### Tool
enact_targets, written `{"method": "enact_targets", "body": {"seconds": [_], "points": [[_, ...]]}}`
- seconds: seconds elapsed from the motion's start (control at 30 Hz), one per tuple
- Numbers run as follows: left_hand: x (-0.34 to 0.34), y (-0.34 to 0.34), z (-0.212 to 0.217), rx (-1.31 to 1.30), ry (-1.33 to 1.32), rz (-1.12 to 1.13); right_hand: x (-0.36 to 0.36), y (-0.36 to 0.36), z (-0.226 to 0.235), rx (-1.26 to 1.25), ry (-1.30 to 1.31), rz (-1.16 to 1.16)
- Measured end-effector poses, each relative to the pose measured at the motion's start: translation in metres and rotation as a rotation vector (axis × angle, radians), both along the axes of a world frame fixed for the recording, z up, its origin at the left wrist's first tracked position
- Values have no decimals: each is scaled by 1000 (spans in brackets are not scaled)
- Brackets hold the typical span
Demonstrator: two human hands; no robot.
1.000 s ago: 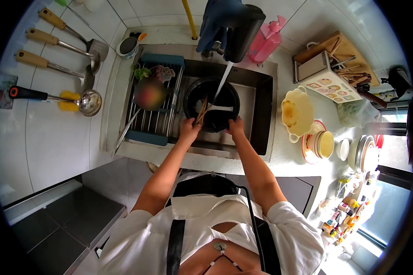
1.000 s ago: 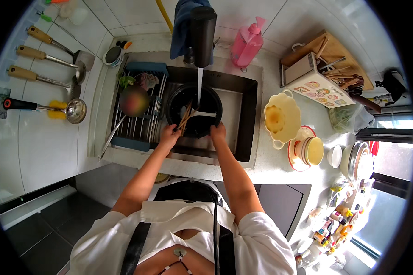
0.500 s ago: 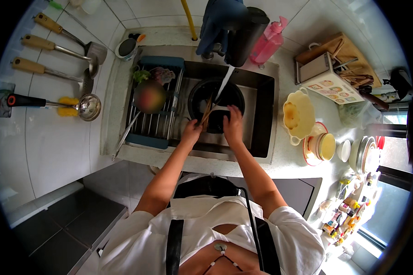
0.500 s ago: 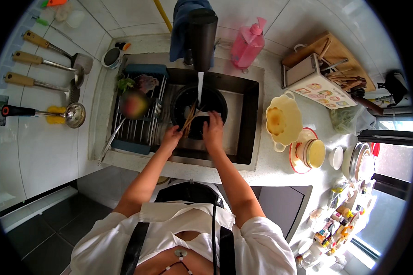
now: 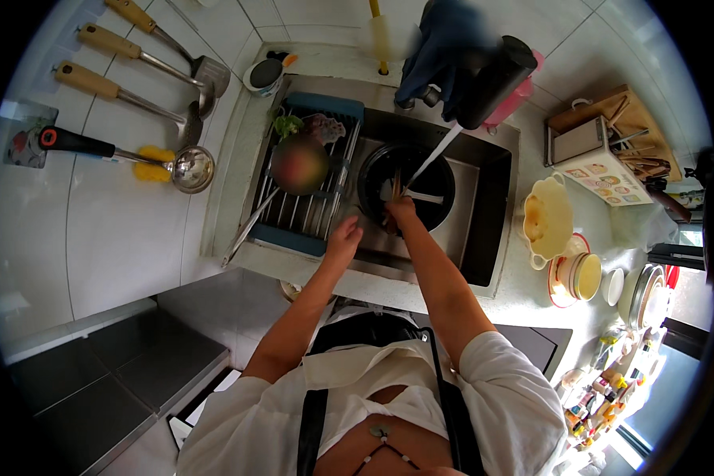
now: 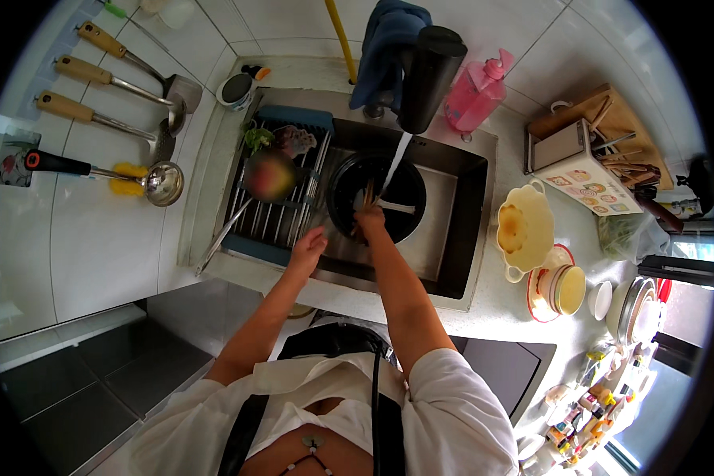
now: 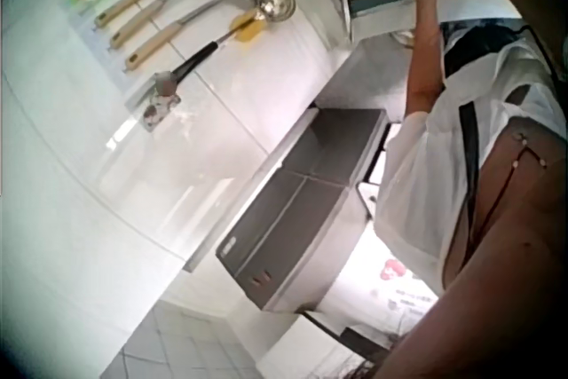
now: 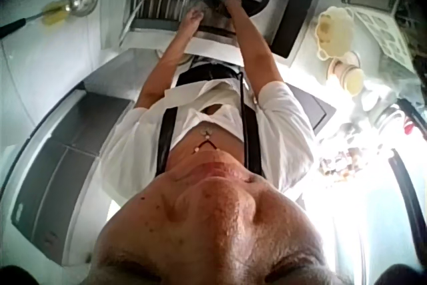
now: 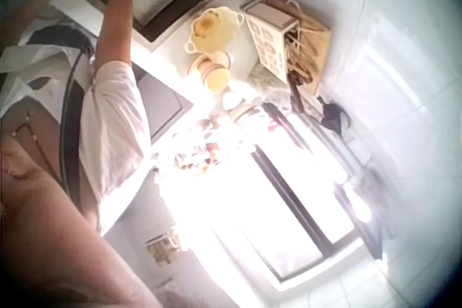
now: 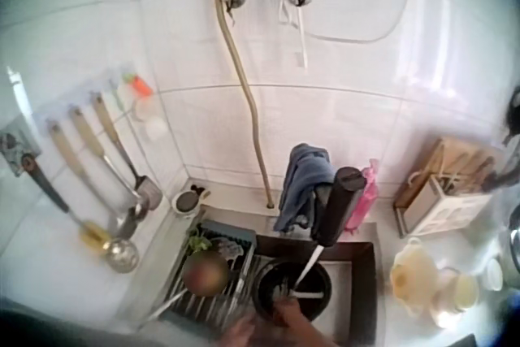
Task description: The person washes a bundle of chopsticks under running water using a sponge and then washes a yellow bowl with the same sponge.
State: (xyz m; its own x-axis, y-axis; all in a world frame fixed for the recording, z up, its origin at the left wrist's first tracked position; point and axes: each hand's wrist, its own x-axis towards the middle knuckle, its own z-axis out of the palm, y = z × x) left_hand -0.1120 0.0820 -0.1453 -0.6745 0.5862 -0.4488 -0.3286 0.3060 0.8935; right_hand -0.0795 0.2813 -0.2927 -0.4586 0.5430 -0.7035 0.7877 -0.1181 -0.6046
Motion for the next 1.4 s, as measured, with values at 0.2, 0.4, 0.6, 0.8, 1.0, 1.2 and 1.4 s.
{"method": "enact_targets", "body": {"seconds": [0.2,0.4,0.6,0.8,1.0,1.2,1.4], "points": [[-9,3,16,16,-62,59,26,-12,143,-290,169,-173],[-22,59,60,320,-414,96,90,-6,245,-466,438,-56],[-29,135,121,779,-843,131,117,3,298,-595,504,83],[-29,167,138,840,-942,221,133,13,294,-566,566,55],[-40,177,150,912,-813,245,155,21,284,-438,661,-384],[-24,197,148,931,-882,336,132,36,244,-521,1166,-1355],[-27,210,135,994,-921,378,125,51,263,211,872,-848]]}}
